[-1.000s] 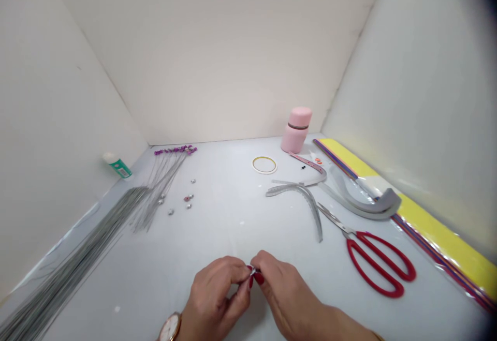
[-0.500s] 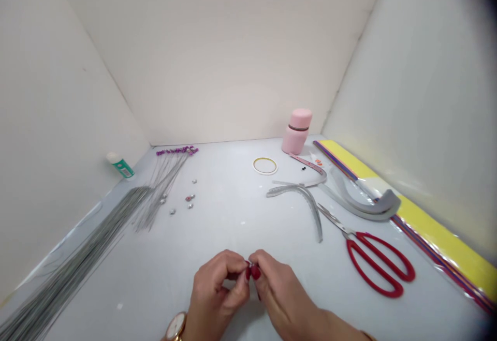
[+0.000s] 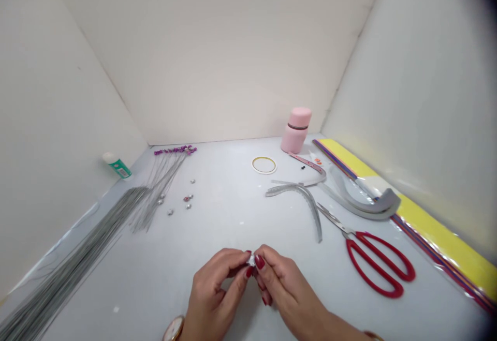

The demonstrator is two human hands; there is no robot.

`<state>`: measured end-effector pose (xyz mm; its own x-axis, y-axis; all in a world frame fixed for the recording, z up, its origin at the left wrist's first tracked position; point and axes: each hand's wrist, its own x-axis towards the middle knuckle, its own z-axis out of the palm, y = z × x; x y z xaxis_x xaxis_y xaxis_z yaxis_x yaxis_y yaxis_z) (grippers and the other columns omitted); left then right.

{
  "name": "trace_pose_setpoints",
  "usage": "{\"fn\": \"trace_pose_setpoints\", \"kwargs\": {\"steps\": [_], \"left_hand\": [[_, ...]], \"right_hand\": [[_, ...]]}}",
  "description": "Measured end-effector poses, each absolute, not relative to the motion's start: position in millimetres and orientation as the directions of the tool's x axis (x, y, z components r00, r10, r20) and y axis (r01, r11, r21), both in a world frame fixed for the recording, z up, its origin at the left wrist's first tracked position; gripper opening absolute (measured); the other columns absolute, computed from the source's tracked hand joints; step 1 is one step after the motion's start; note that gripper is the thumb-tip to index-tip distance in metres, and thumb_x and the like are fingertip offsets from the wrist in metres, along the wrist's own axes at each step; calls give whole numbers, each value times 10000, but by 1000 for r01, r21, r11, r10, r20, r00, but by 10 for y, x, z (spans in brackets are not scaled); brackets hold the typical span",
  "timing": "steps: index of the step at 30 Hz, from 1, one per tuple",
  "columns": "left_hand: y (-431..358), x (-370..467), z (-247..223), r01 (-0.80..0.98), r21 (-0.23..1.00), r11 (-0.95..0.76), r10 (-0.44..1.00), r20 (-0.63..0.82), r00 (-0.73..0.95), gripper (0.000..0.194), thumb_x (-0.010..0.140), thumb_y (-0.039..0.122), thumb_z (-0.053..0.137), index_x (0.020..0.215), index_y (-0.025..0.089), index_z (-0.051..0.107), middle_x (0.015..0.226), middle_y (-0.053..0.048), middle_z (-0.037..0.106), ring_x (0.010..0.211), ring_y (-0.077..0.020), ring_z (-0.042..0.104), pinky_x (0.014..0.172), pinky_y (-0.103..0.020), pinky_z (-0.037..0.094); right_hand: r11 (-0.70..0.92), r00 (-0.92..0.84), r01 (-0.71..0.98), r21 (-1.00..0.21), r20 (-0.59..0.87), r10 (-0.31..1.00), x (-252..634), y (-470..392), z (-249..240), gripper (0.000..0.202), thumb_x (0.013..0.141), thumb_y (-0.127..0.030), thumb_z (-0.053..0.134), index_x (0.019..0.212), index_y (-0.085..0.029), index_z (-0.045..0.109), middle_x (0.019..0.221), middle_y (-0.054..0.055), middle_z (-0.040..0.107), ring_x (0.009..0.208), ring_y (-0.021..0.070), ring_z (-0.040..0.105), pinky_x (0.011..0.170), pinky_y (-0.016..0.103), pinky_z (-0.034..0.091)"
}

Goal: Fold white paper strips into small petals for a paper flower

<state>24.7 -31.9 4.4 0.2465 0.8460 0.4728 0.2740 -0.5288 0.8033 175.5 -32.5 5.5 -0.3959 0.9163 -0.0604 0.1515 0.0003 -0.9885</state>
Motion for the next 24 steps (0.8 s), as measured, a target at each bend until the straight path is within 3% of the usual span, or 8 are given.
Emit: {"fn": "trace_pose_setpoints", "kwargs": {"steps": [5,9,15,24], "left_hand": [[-320,238,20,302,808,-506,862,460,215,241,793,45,499,960,182,606,819,-59,650,742,-154,613,641,-233,502],[-330,247,9,277,822,-498,864,444,236,259,796,37,493,983,186,591,838,-55,642,755,-147,607,656,-230,495],[-349,253,34,272,838,-474,876,415,247,265,793,31,489,985,190,579,841,-57,640,749,-145,608,640,-222,500],[-348,211,51,282,736,-616,785,547,291,333,729,-29,516,981,179,576,823,-69,659,746,-153,611,649,-239,509]], "right_hand": [[270,-395,404,-874,100,913,1792,-328,40,185,911,-274,268,868,-197,431,643,-16,460,559,125,441,528,230,361],[314,-412,498,-809,99,906,1794,-323,36,168,902,-244,251,900,-201,414,695,9,520,583,144,484,547,246,385],[364,-428,541,-758,124,895,1796,-323,15,169,893,-211,246,858,-203,411,686,14,522,563,144,491,526,239,391],[413,-467,523,-745,155,871,1792,-323,23,189,887,-214,232,792,-205,394,618,-6,474,507,134,452,489,231,373]]}}
